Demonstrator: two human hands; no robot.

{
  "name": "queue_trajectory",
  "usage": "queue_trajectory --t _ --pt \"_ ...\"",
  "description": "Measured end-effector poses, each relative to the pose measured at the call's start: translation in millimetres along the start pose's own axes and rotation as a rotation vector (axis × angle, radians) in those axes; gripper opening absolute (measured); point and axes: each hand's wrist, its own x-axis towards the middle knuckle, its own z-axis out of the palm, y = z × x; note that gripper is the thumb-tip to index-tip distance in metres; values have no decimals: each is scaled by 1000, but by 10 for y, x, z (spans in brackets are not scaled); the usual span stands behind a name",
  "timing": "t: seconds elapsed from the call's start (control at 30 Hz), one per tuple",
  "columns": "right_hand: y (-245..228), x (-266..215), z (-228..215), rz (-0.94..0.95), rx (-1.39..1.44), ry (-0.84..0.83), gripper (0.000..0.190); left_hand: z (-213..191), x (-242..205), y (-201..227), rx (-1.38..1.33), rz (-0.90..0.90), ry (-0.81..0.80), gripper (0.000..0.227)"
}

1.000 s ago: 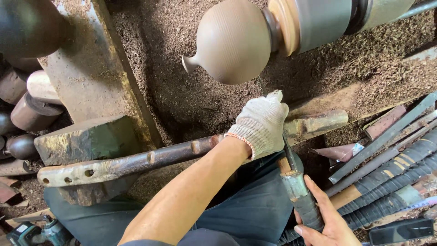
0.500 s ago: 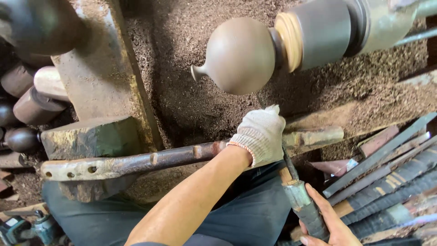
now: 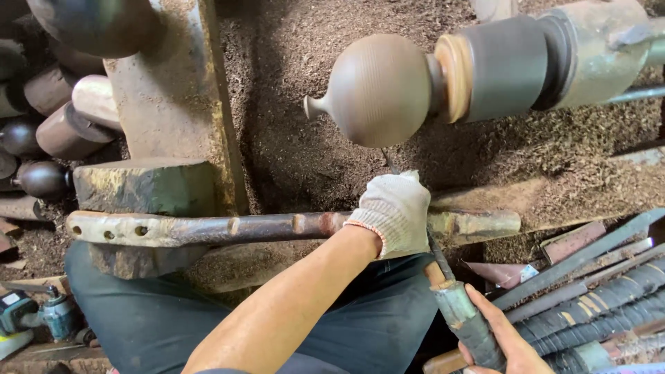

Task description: The person sits at a lathe holding a rotating clay pot against a flat metal file, shaping and smoothing the pot's surface. They briefly stop the lathe to reposition the pot, then resume filing, and finally remove the finished pot from the lathe.

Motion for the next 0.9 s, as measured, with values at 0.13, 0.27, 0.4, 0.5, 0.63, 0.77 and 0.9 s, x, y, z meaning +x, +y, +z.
queue_trajectory --t 0.13,0.27,0.4,0.5,0.63,0.77,0.9 --pt "193 20 81 -168 -49 -74 126 19 36 -21 12 53 6 41" --pt "264 -16 272 -96 33 13 128 78 97 -70 36 137 13 39" --pt "233 -38 465 -158 11 45 125 77 120 -86 43 167 -16 36" --pt "134 -61 625 -53 117 144 122 26 101 -77 37 166 -41 37" --pt "452 -3 722 -317 183 61 124 -18 94 -68 47 208 -57 40" --pt "151 -93 897 -198 293 152 120 -14 7 -76 21 243 12 49" --pt "384 -178 513 -305 130 -23 123 350 -77 -82 5 223 164 62"
